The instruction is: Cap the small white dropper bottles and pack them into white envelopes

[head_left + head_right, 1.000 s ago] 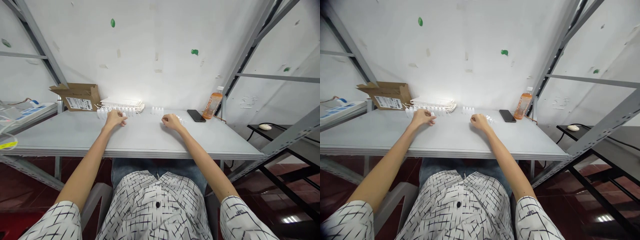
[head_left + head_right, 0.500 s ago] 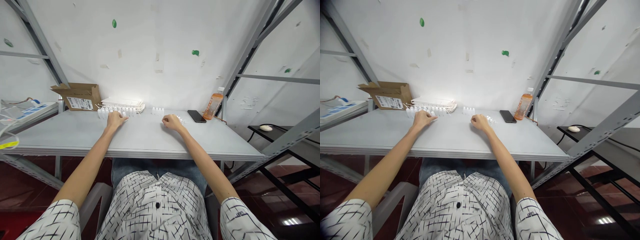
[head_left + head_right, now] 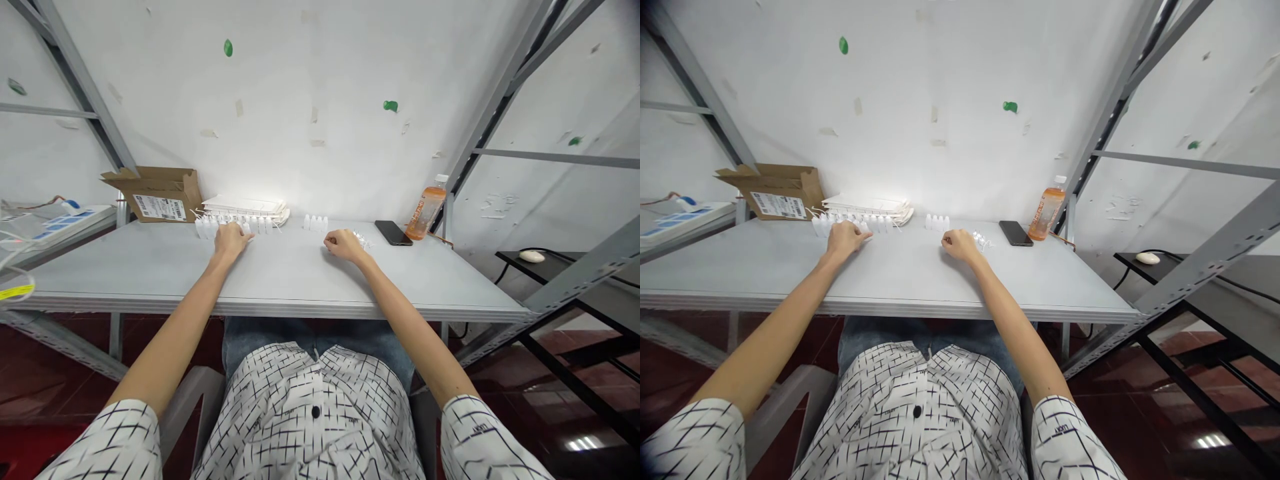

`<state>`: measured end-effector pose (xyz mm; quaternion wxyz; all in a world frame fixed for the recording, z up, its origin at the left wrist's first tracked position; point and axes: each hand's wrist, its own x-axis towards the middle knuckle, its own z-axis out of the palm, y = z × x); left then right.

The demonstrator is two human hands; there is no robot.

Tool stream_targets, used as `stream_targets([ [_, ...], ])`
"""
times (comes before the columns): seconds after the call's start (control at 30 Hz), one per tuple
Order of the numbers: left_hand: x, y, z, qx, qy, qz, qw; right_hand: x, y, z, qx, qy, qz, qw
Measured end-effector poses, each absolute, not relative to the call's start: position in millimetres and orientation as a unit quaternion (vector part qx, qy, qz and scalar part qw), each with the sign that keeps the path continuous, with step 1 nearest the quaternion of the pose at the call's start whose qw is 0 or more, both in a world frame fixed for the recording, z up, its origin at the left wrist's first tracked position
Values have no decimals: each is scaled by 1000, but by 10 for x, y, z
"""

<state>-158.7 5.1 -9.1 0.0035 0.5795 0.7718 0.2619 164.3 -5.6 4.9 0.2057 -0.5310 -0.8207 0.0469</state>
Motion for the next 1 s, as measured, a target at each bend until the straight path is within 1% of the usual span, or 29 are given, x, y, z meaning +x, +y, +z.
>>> stream_targets([
  [0.2, -1578, 28, -82, 587, 766, 260, -1, 1648, -64, 52, -530, -821, 51, 208],
  [0.33, -1494, 3, -69, 602, 756, 256, -33, 1647, -67, 49, -532, -819, 55, 207],
  [0.5, -1162, -6, -42, 700, 679, 211, -66, 1642, -54, 27, -535, -822, 40, 191],
  [0.63, -852, 55, -30, 768, 615, 173, -47, 1637, -34, -6, -536, -825, 24, 176],
  [0.73, -671, 163, 25, 785, 587, 193, -41, 1635, -25, -23, -535, -829, 20, 163],
  [0.87, -489, 399, 160, 788, 563, 236, -80, 1631, -32, -18, -536, -829, 23, 157],
  [0.93, -413, 540, 208, 793, 555, 236, -91, 1629, -39, -9, -536, -829, 22, 155],
  [1.0, -353, 677, 217, 801, 551, 222, -76, 1629, -48, -1, -535, -830, 21, 153],
])
